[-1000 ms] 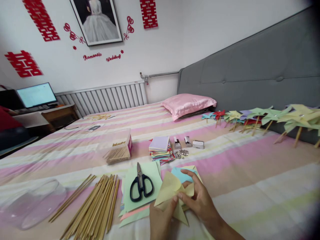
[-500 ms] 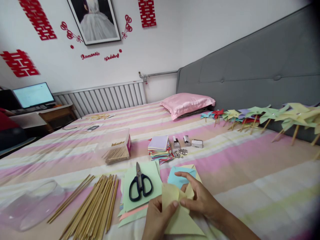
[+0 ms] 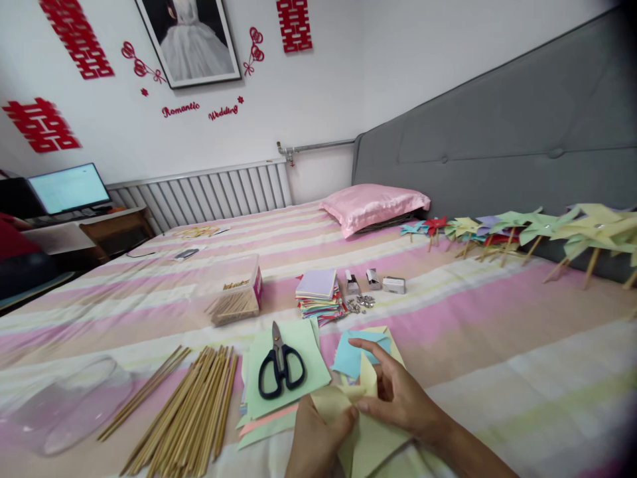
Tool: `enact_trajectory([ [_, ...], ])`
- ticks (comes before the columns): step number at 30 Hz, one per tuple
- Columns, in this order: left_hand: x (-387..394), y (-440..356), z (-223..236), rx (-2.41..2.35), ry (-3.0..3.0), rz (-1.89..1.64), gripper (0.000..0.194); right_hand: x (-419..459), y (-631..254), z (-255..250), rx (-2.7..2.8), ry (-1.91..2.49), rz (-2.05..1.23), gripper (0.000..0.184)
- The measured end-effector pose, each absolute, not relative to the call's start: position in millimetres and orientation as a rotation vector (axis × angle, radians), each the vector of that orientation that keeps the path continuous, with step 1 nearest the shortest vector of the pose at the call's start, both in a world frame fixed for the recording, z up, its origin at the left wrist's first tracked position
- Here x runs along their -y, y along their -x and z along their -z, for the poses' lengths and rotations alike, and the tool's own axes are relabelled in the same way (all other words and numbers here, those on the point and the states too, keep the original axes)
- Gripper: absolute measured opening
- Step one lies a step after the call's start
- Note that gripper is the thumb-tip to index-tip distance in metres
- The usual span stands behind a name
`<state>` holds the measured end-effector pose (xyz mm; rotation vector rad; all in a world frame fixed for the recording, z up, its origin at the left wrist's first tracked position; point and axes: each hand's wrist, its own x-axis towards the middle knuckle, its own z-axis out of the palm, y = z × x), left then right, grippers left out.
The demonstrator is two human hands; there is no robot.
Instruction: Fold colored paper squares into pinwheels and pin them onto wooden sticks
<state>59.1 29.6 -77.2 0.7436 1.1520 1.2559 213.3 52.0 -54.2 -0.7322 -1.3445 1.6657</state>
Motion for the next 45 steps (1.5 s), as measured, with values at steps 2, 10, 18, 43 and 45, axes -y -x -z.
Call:
enact_trajectory([
  [2,-30.9,-58.6,78.1,-1.149,-0.708,-1.273,0.036,-53.7,-213.0,57.4,1.318,0.695,-1.668,0.076],
  [10,-33.6,-56.0,77.4,-1.128,-0.713,-1.259,0.033,-58.6,-210.6,60.0,1.161,0.769,-1.54,0.067],
  [18,-32.0,-57.6,61.9,-1.088,-0.645,-1.271,0.028,-56.8,-214.2,49.8,1.15,0.841,-1.328,0.047],
  [43,-27.0,-55.9,35.7,-0.967,-0.435,-1.459,0.039,-40.7,-199.8,57.9,1.857,0.926,-0.988,0.018],
  [45,-25.4,-57.3,33.9,-0.975,-0.451,-1.458,0.041,-41.7,-200.3,56.3,1.854,0.94,-0.988,0.013],
])
